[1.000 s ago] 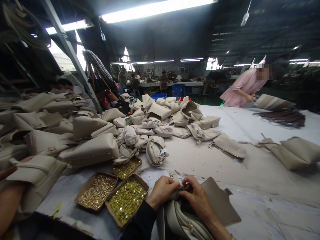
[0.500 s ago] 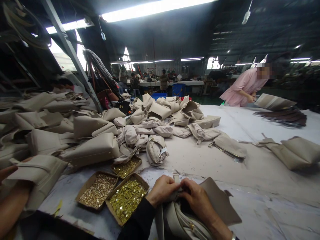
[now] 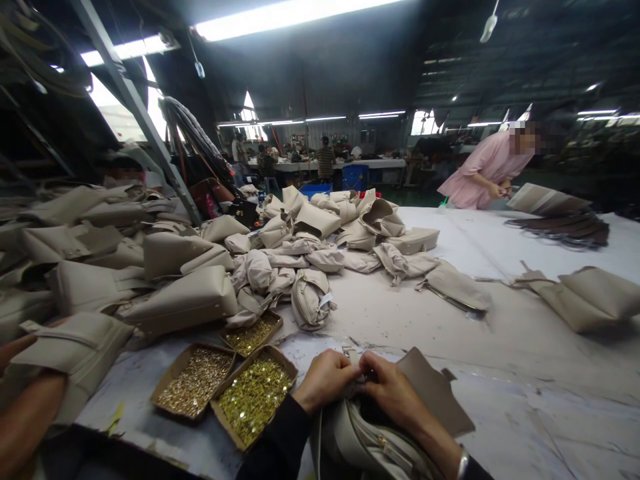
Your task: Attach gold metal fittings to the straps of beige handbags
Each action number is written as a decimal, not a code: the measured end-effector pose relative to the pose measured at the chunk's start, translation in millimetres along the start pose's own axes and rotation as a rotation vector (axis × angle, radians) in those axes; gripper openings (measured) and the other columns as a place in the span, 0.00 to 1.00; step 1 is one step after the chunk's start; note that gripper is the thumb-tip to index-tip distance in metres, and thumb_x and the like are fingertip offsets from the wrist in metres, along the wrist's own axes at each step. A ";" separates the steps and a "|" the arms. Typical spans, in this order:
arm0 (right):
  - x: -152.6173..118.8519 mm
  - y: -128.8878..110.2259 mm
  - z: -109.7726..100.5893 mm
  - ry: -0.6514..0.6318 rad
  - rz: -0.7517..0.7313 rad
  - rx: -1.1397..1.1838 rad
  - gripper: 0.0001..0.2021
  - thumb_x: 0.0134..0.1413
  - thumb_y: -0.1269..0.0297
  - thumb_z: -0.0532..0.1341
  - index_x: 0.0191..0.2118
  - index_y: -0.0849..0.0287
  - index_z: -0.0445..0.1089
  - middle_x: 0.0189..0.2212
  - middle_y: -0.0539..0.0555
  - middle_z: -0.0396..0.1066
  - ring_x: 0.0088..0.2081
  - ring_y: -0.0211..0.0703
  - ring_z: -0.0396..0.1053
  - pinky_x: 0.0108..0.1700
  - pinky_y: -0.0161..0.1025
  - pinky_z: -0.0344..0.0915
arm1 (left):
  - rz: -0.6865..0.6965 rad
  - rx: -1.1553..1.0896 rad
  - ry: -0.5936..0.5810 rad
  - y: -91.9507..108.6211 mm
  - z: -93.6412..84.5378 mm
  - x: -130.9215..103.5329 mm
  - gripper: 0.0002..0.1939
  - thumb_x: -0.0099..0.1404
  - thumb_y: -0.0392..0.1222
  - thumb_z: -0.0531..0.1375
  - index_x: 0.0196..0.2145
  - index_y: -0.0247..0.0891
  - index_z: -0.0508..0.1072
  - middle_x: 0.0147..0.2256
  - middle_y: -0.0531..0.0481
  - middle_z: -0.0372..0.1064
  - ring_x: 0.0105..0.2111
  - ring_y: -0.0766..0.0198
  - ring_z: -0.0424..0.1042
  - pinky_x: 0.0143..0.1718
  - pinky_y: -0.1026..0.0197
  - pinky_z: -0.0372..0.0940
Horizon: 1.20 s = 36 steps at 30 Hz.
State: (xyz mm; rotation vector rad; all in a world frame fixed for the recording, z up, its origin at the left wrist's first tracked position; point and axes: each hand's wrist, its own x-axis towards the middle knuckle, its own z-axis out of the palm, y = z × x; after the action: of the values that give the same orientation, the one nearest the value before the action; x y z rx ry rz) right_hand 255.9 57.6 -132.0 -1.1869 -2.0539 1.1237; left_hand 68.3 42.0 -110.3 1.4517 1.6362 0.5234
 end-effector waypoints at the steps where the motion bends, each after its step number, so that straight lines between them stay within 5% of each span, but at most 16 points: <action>1: 0.0 -1.9 0.6 0.002 -0.001 -0.049 0.09 0.46 0.75 0.62 0.33 0.54 0.65 0.31 0.47 0.73 0.37 0.47 0.69 0.38 0.37 0.59 | -0.005 -0.012 -0.002 -2.1 0.8 1.1 0.21 0.58 0.56 0.60 0.17 0.39 0.65 0.18 0.57 0.52 0.25 0.65 0.55 0.26 0.59 0.42; 5: 1.3 -9.6 2.5 0.003 0.012 -0.227 0.12 0.45 0.78 0.59 0.35 0.54 0.66 0.33 0.50 0.75 0.38 0.48 0.71 0.39 0.38 0.58 | -0.023 -0.082 -0.007 -11.2 4.2 2.3 0.22 0.59 0.58 0.59 0.18 0.38 0.65 0.18 0.57 0.53 0.25 0.66 0.54 0.26 0.60 0.43; 12: 15.8 -16.7 4.3 -0.066 0.029 -0.257 0.12 0.45 0.77 0.59 0.33 0.53 0.72 0.31 0.49 0.78 0.35 0.46 0.73 0.35 0.37 0.54 | -0.005 -0.225 -0.121 -27.5 -3.6 -9.1 0.15 0.49 0.48 0.67 0.33 0.35 0.79 0.28 0.53 0.72 0.30 0.62 0.67 0.31 0.64 0.58; 21: 23.7 -24.9 12.7 -0.065 0.045 -0.267 0.11 0.50 0.76 0.59 0.36 0.56 0.76 0.32 0.54 0.79 0.37 0.49 0.73 0.38 0.39 0.57 | -0.020 -0.254 0.041 -35.3 5.7 -10.9 0.14 0.52 0.46 0.68 0.35 0.35 0.81 0.34 0.47 0.80 0.40 0.52 0.74 0.37 0.62 0.64; 26: 5.6 -42.7 -1.3 -0.022 0.000 -0.219 0.14 0.54 0.74 0.62 0.45 0.55 0.74 0.46 0.54 0.77 0.47 0.47 0.72 0.47 0.38 0.61 | -0.023 -0.419 0.103 -40.1 0.2 -15.4 0.13 0.49 0.42 0.66 0.33 0.33 0.81 0.31 0.48 0.79 0.35 0.55 0.74 0.35 0.62 0.65; 31: -7.6 -46.1 -11.3 -0.341 0.071 -0.168 0.17 0.53 0.53 0.70 0.46 0.52 0.74 0.40 0.53 0.76 0.42 0.53 0.72 0.41 0.41 0.62 | -0.035 -0.418 0.140 -38.7 -4.9 -15.4 0.14 0.48 0.41 0.63 0.33 0.33 0.80 0.30 0.49 0.78 0.33 0.58 0.72 0.34 0.63 0.65; 36: 4.9 -28.5 0.5 -0.566 0.131 0.143 0.28 0.50 0.57 0.70 0.57 0.52 0.68 0.43 0.50 0.74 0.43 0.49 0.72 0.42 0.38 0.65 | -0.048 -0.394 0.139 -33.0 -6.0 -15.2 0.13 0.49 0.43 0.62 0.31 0.33 0.80 0.28 0.51 0.76 0.30 0.61 0.70 0.34 0.63 0.65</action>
State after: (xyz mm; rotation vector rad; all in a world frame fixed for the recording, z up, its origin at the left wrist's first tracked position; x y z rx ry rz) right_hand 240.3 53.8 -107.9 -1.0220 -2.2610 1.8022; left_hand 43.5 21.3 -127.9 1.1025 1.5610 0.8809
